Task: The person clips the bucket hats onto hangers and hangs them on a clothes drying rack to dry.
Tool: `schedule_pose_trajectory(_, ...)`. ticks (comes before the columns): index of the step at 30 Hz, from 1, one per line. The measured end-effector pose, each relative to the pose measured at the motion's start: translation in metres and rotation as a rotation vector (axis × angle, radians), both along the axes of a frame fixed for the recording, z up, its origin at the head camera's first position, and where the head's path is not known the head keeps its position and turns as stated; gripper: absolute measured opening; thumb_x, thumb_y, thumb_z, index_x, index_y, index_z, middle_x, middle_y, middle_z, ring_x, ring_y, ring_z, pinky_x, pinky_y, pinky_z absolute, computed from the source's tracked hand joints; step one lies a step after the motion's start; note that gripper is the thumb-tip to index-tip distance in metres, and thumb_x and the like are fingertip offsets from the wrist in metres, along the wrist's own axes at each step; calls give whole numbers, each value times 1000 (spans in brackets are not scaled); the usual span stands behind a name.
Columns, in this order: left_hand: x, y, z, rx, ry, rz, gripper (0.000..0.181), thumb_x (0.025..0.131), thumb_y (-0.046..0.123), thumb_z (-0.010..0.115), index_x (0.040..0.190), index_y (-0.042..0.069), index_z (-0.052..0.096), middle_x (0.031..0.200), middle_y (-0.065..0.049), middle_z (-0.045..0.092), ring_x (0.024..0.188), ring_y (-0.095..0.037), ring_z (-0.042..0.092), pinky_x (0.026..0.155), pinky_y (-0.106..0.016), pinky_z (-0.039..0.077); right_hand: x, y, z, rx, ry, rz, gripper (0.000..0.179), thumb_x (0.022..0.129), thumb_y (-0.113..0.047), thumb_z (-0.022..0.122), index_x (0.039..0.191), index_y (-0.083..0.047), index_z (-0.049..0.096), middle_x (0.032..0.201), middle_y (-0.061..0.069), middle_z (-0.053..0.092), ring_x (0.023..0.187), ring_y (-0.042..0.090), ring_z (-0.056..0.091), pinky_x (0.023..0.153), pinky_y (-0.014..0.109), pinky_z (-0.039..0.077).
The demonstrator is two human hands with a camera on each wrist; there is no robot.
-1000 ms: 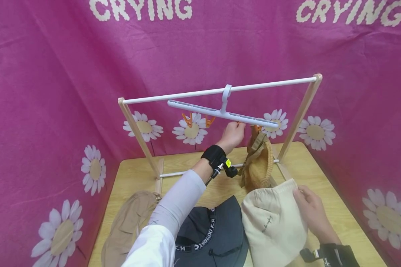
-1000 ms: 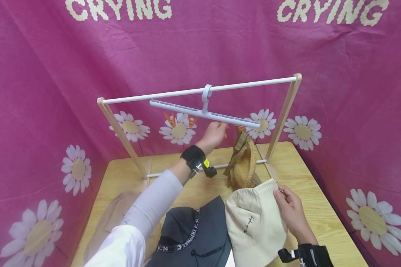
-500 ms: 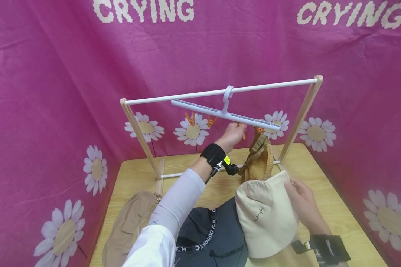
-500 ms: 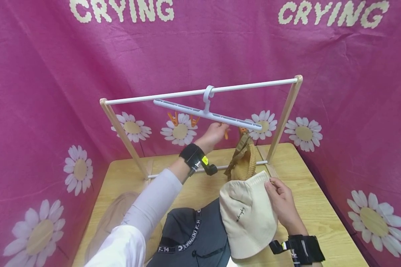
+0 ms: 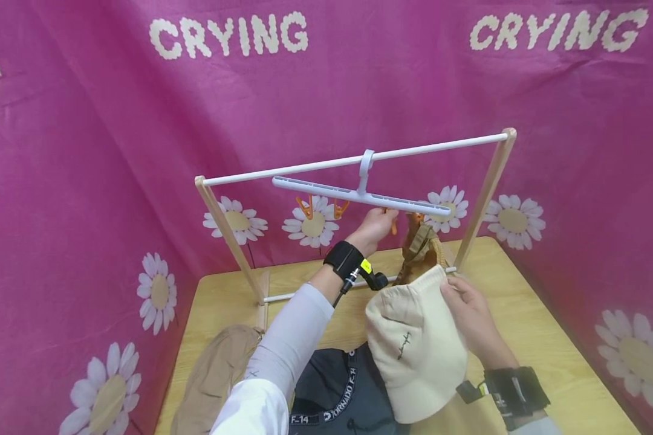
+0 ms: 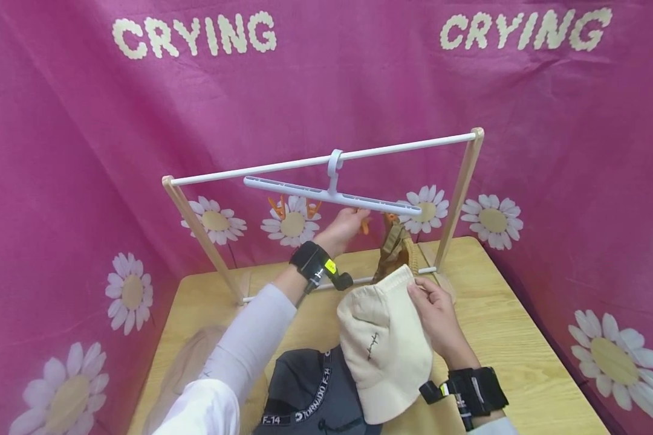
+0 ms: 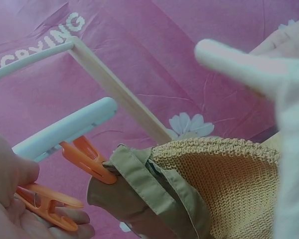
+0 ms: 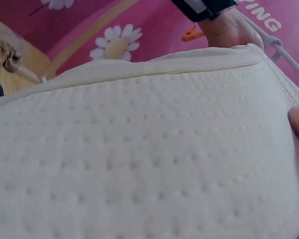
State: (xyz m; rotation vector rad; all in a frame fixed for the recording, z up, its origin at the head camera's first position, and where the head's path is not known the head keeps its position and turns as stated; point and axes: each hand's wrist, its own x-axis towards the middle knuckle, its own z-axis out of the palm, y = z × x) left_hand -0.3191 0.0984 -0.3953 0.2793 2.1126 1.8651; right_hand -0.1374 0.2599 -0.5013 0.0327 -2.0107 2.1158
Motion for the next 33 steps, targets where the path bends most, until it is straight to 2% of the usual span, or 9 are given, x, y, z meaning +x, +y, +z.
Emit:
schedule_pose_trajectory(3,0,0,0,0,7,-16,37,110,19,52,73,13,49,63,1,47,81,-13,50,90,-29,35,-5,-9,4,-44,-27,-3,16,111,-21,53,113,-19,69,108,-7,62,85,9,71,73,27,61)
schedule_pose_trajectory(7,-2,-1,-2,-15,37,-19,40,110,20,53,70,15,49,63,0,48,83,-12,51,91,-29,36,-17,-24,4,-75,-82,-5,18,112,-22,51,119,-12,64,102,-10,69,86,8,71,76,26,60)
schedule_pose_trajectory(11,-3,-2,-2,-36,61,-11,38,110,19,53,72,14,48,61,0,47,76,-15,51,85,-27,38,-30,-38,2,-108,-126,-17,29,113,-24,49,128,-1,57,99,-11,72,89,6,70,79,25,59)
schedule_pose_trajectory(14,-1,-2,-2,-41,65,0,36,109,19,54,74,14,50,61,0,46,71,-16,49,80,-26,38,-39,-48,-2,-123,-124,-39,32,113,-23,49,128,5,56,100,-10,70,90,5,69,80,24,58)
schedule_pose_trajectory(21,2,-2,-4,-21,69,25,36,110,19,53,75,15,50,61,0,44,67,-16,46,77,-25,37,-53,-60,-14,-133,-141,-78,29,112,-21,49,122,4,59,96,-8,70,86,5,68,77,23,57)
schedule_pose_trajectory(27,3,-3,-5,-15,65,26,31,110,19,52,80,15,51,64,-1,45,69,-17,47,78,-27,36,-62,-64,-19,-152,-141,-70,29,112,-23,50,121,4,58,97,-7,68,87,6,67,76,24,57)
schedule_pose_trajectory(33,3,-3,-3,-32,55,22,34,110,22,53,77,14,50,62,-1,45,70,-18,48,81,-27,38,-76,-68,-22,-200,-119,-39,29,113,-24,46,120,3,56,102,-4,67,92,7,67,80,24,57)
